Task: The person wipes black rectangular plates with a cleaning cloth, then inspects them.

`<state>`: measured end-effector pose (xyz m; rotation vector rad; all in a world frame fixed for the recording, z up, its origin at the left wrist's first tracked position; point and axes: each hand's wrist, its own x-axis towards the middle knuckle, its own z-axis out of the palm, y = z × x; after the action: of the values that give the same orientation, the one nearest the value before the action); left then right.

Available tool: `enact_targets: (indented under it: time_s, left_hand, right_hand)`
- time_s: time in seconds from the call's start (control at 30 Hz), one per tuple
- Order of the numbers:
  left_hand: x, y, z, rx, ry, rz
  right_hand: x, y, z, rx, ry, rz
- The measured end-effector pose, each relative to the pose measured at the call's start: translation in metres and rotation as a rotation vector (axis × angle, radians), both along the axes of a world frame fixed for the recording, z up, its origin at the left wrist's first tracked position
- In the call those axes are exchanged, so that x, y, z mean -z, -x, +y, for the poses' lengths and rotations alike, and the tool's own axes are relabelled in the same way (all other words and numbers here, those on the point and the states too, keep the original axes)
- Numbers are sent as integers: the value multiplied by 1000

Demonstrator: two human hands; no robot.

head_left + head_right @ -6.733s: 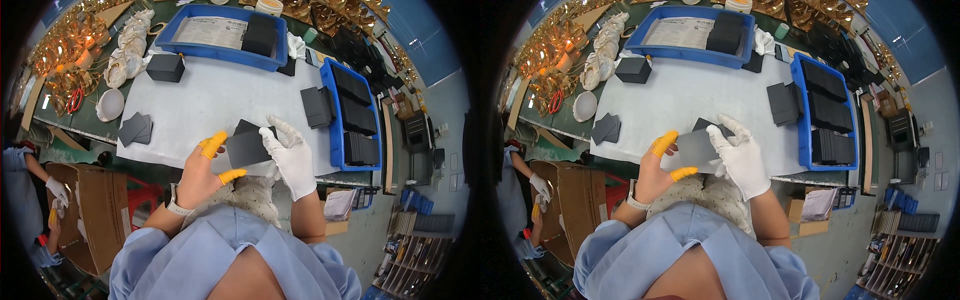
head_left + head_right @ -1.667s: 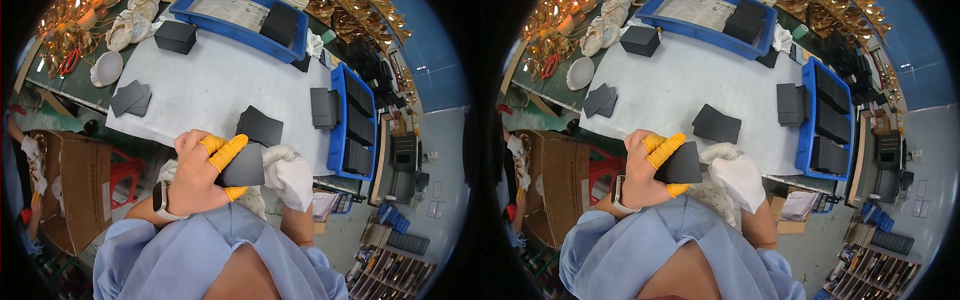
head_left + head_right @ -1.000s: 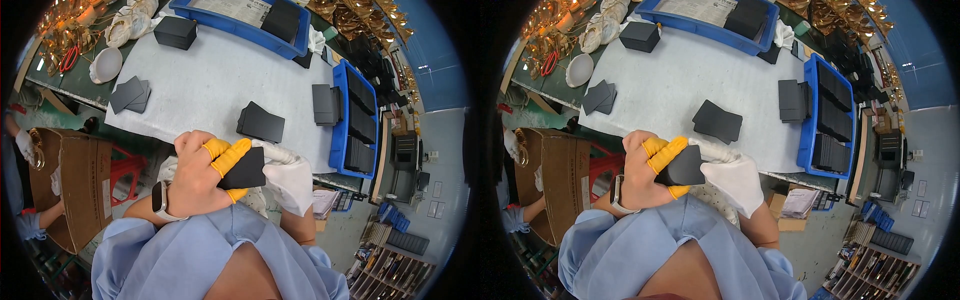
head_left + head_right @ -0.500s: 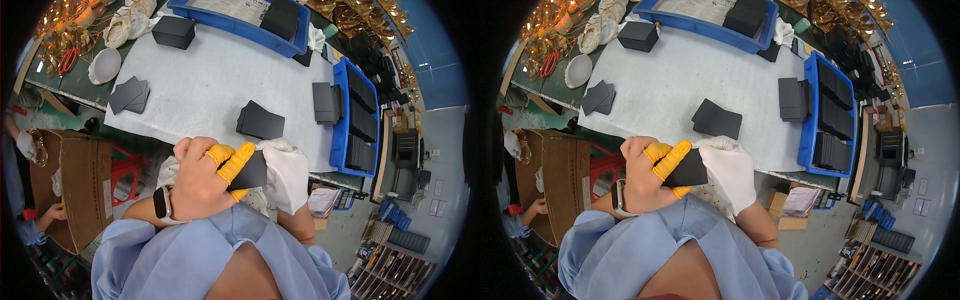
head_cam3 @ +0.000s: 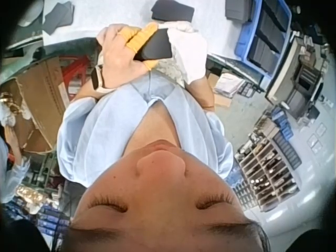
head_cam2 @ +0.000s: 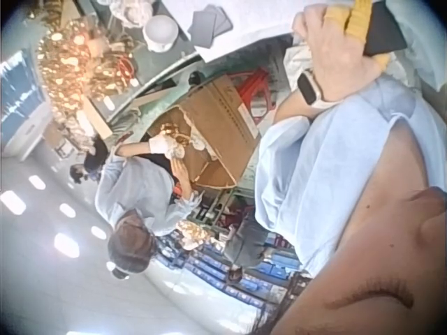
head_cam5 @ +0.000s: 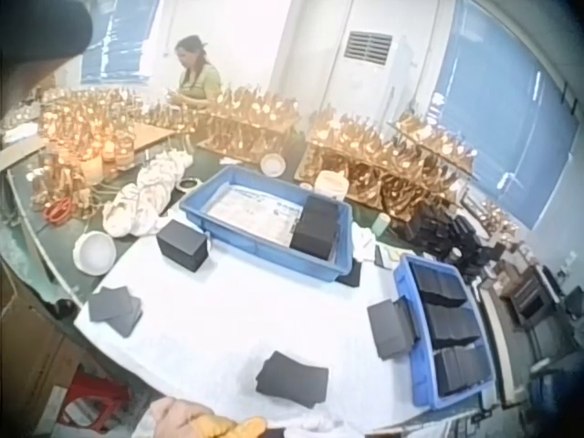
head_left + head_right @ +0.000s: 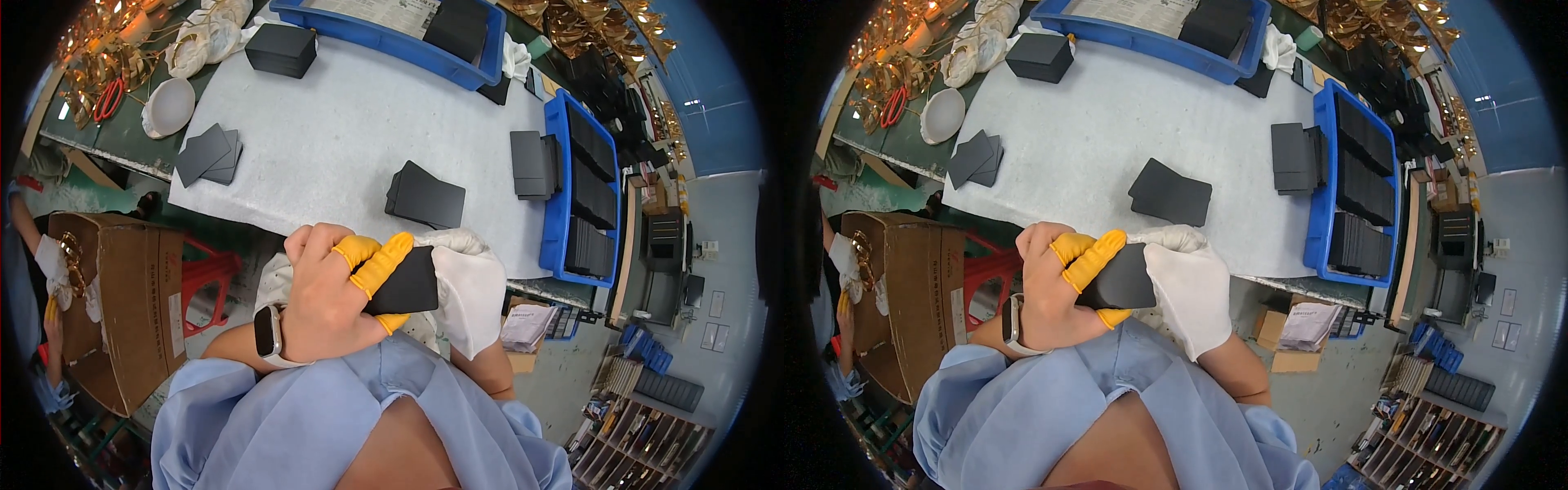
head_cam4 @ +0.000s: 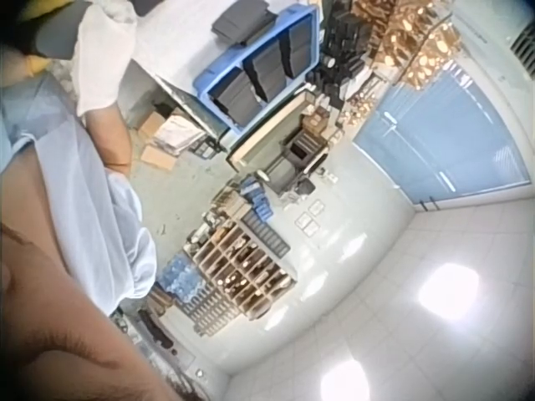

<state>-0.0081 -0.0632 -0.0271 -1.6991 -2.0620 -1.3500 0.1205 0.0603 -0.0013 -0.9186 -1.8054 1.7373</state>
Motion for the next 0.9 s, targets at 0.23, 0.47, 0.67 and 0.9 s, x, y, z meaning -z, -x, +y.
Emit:
enact_targets:
  time_s: [0.23,0.47,0.67,0.9]
  left_hand:
    - [-1,-1,1,1,-29,-23]
    - [-1,-2,1,-12,-53,-50]
    - [-2,-2,1,-14,-63,-65]
    - [-4,-2,-1,-4,-57,-78]
  right_hand:
    - [-6,5,-6,137,314,55]
    - [2,-2,-3,35,59,63]
    - [4,-6,2,-123,-362,-49]
    - [4,-10,-1,-122,-322,-7]
